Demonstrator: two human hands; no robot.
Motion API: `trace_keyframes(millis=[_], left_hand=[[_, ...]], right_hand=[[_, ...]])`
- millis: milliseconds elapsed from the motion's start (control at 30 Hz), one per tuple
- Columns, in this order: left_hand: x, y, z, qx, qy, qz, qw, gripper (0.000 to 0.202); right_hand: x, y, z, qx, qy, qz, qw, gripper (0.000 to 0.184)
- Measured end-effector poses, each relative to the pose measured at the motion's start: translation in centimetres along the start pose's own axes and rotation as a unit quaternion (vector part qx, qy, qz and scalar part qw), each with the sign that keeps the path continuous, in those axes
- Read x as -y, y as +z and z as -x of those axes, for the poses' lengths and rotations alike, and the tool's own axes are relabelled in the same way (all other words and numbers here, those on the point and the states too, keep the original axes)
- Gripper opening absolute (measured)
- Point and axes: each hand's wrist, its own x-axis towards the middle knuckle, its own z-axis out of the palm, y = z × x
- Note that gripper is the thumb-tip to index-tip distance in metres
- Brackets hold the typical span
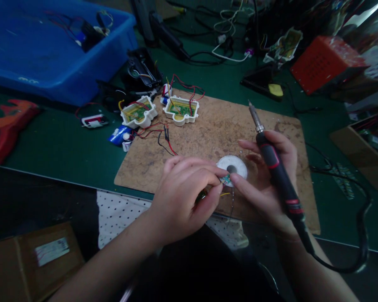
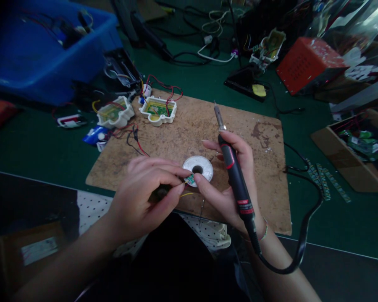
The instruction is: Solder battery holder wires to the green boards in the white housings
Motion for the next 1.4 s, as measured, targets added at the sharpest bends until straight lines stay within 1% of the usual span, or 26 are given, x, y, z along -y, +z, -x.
trace_keyframes(millis=[100,200,333,567,767,900,1033,1133,1233,1400], left_hand=[[0.0,-0.2,0.3,0.000,0.005,-0.009,1.000,0.007],[0.0,-0.3,0.5,0.000,0.027,-0.027,0.999,0.012],[-0.1,-0.3,0.7,-0.015,0.046,-0.034,0.998,0.008],[-0.1,-0.2,1.0,-0.020,0.018,-0.040,0.999,0.012],[0.1,-0.1,1.7,-0.057,0.003,-0.050,0.997,0.015],[0.0,0.0,1.7,-0.082,0.001,-0.049,0.995,0.016],[-0.2,0.4,1.3,-0.118,-0.026,-0.014,0.993,0.009],[-0.3,0.6,1.1,-0.130,-0.057,0.014,0.990,0.006],[-0.4,0.7,1.0,-0.119,-0.071,0.027,0.990,0.006],[-0.5,0.3,0.4,-0.073,-0.053,0.016,0.996,0.005]], right_hand=[[0.2,0.1,0.1,-0.003,0.009,-0.020,1.000,0.089],[0.3,0.0,0.2,0.001,0.015,-0.021,1.000,0.087],[0.4,-0.1,0.2,0.010,0.011,-0.020,1.000,0.089],[0.2,0.0,0.3,0.004,0.002,-0.018,1.000,0.088],[0.0,0.1,0.3,0.004,0.001,-0.020,1.000,0.086],[0.0,0.0,0.3,0.006,-0.002,-0.021,1.000,0.087],[0.1,0.1,0.3,0.005,0.002,-0.020,1.000,0.086],[0.1,0.1,0.3,0.004,0.007,-0.022,1.000,0.085],[0.1,0.1,0.3,0.002,0.008,-0.020,1.000,0.084],[-0.1,0.2,0.4,-0.007,-0.004,-0.019,1.000,0.087]])
